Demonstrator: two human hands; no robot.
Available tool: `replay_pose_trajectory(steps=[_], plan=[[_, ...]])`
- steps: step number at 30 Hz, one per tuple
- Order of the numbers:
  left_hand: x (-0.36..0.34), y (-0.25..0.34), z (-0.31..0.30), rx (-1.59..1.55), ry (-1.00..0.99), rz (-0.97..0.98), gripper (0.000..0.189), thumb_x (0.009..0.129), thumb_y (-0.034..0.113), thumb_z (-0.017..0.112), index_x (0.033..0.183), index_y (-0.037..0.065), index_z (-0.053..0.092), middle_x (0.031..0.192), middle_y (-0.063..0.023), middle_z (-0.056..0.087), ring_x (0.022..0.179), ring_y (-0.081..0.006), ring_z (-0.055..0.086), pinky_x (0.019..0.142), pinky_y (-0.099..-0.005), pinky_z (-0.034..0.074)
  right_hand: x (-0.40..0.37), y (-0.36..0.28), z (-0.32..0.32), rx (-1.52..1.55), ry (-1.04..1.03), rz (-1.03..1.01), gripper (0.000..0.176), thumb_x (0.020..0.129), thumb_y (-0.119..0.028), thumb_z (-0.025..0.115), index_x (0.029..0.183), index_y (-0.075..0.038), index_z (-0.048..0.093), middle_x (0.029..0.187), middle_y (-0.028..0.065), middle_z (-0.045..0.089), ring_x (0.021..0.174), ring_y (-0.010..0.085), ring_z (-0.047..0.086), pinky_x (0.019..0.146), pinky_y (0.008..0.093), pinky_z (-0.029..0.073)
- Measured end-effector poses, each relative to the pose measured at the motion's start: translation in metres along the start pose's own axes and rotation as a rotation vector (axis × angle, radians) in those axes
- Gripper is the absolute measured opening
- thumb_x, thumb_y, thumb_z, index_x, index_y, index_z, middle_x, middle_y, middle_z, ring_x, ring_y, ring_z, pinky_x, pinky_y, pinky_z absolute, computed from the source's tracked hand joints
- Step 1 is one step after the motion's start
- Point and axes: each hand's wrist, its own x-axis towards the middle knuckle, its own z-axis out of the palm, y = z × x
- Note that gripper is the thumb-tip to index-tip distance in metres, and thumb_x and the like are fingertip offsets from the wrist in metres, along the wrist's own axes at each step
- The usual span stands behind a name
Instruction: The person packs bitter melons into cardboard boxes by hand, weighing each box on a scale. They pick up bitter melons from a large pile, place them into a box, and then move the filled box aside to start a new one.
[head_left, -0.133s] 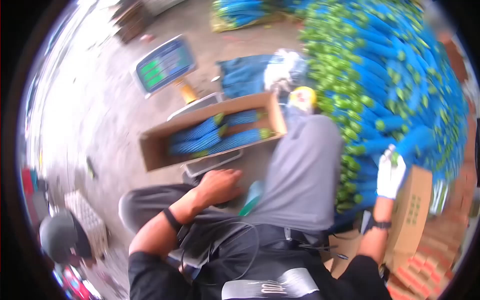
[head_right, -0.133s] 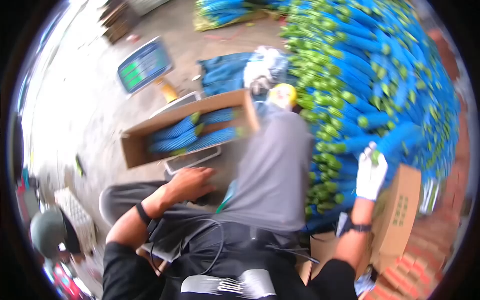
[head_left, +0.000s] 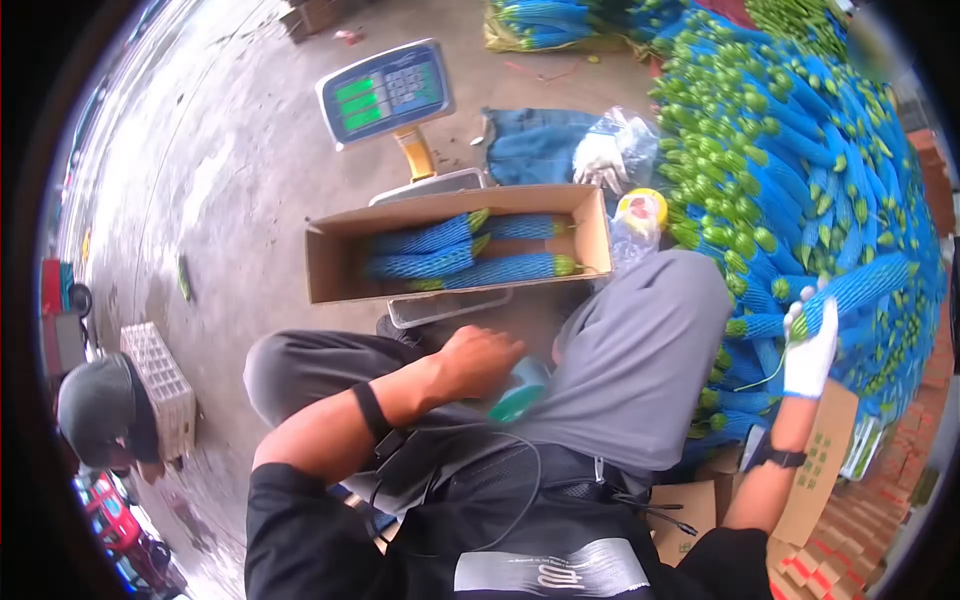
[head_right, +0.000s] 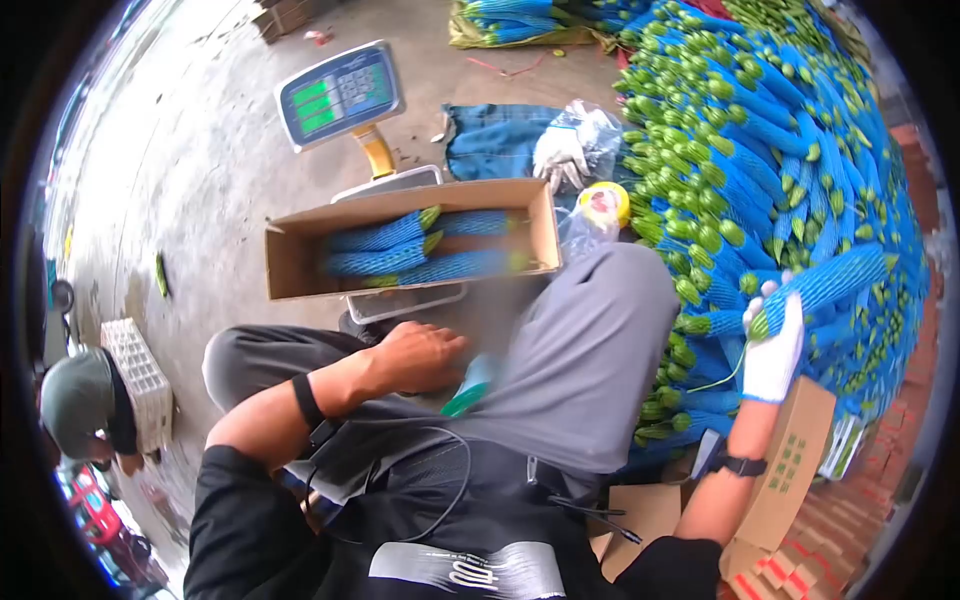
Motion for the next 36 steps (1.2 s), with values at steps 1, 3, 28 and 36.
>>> replay_pose_trajectory(steps=[1, 3, 28, 36], plan=[[-0.002, 0.002, 0.0, -0.015, 0.011, -0.007, 0.049, 0.094, 0.044, 0.072, 0.122, 0.004, 0.066, 0.111, -0.0202, 0.073, 0.106, -0.0389, 0.072, 0.09, -0.0491, 0.057, 0.011, -0.006, 0.03, -0.154, -0.025, -0.12, 0.04, 0.106, -0.03, 0.065, 0.14, -0.01, 0.059, 0.107, 0.0052, 0.068, 0.079, 0.0151, 0.066, 0.068, 0.0301, 0.056], [-0.012, 0.005, -0.017, 0.079, 0.009, 0.025, 0.047, 0.092, 0.043, 0.074, 0.116, 0.003, 0.068, 0.109, -0.0195, 0.073, 0.103, -0.0385, 0.073, 0.088, -0.0482, 0.057, 0.022, -0.025, 0.105, -0.312, -0.188, -0.106, 0.04, 0.103, -0.029, 0.07, 0.137, -0.009, 0.06, 0.102, 0.0041, 0.067, 0.079, 0.0136, 0.066, 0.067, 0.029, 0.054], [-0.033, 0.021, -0.009, 0.039, -0.029, -0.035, 0.022, 0.095, 0.02, 0.063, 0.11, 0.011, 0.076, 0.107, -0.0088, 0.078, 0.108, -0.0274, 0.073, 0.094, -0.0432, 0.054, -0.079, 0.321, 0.468, -1.358, -1.569, -0.646, 0.057, 0.089, -0.043, 0.069, 0.138, -0.013, 0.067, 0.133, 0.0191, 0.068, 0.122, 0.0395, 0.064, 0.109, 0.0512, 0.049], [-0.022, 0.026, -0.007, 0.144, -0.032, -0.021, 0.025, 0.097, 0.022, 0.063, 0.117, 0.012, 0.074, 0.126, -0.0075, 0.074, 0.121, -0.0251, 0.069, 0.098, -0.0421, 0.052, -0.088, 0.289, 0.456, -1.125, -1.427, -0.699, 0.047, 0.093, -0.032, 0.069, 0.135, -0.012, 0.067, 0.131, 0.0166, 0.068, 0.122, 0.038, 0.062, 0.109, 0.0492, 0.049]])
